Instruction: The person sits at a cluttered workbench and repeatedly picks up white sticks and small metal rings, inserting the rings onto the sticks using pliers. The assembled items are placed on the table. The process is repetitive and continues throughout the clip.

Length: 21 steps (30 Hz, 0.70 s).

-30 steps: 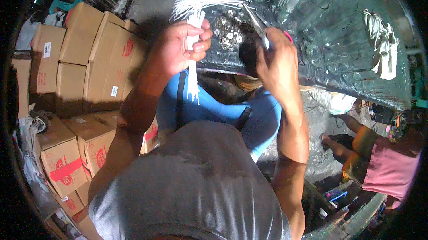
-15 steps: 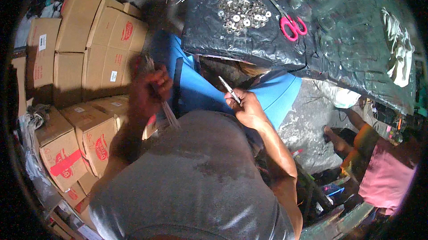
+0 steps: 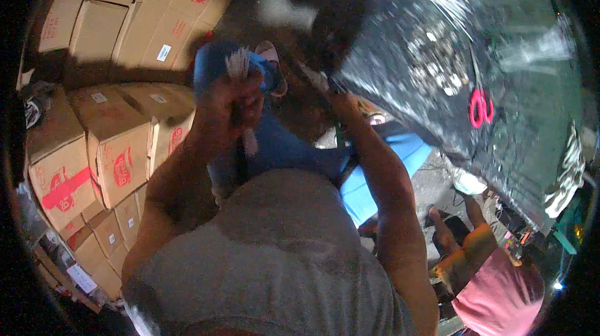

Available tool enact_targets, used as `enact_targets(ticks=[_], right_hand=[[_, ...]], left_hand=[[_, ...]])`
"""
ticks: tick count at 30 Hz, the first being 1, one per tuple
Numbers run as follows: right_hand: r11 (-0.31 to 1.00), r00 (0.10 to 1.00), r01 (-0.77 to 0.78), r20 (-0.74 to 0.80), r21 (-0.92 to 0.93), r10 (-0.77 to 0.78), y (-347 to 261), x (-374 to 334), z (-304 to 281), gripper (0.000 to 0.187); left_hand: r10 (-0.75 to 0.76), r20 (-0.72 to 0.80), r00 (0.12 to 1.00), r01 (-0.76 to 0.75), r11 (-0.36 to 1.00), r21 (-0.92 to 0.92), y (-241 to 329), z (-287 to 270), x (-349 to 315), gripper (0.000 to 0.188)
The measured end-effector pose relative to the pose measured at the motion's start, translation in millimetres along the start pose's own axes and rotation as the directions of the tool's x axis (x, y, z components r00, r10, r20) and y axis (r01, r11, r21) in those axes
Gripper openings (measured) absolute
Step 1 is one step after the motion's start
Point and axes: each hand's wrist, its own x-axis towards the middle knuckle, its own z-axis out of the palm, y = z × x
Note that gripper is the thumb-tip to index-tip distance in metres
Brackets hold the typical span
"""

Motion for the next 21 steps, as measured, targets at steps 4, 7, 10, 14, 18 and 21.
enact_targets(ticks=[4, 7, 10, 14, 18, 21], right_hand=[[0.93, 0.971, -0.213, 0.037, -0.301, 0.234, 104, 30, 76, 0.037], [0.872, 0.951, -0.234, 0.085, -0.43, 0.298, 114, 42, 98, 0.036], [0.836, 0.952, -0.199, 0.101, -0.511, 0.288, 115, 74, 137, 0.035], [0.804, 0.956, -0.118, 0.152, -0.582, 0.25, 102, 126, 197, 0.037], [0.751, 0.955, -0.129, 0.124, -0.648, 0.271, 115, 143, 226, 0.039], [0.679, 0.947, -0.142, 0.102, -0.72, 0.305, 151, 143, 222, 0.042]], left_hand=[[0.134, 0.123, 0.983, -0.147, 0.984, 0.103, 36, -46, 122, 0.016], [0.143, -0.062, 0.988, -0.126, 0.967, 0.221, 32, -99, 150, 0.016], [0.1, -0.248, 0.963, -0.07, 0.989, 0.127, 32, -123, 120, 0.02], [-0.05, -0.553, 0.831, 0.024, 0.998, -0.055, 29, -164, 89, 0.023], [-0.016, -0.526, 0.85, -0.004, 0.999, -0.036, 38, -169, 78, 0.024], [-0.005, -0.417, 0.909, -0.039, 0.994, -0.099, 33, -174, 75, 0.024]])
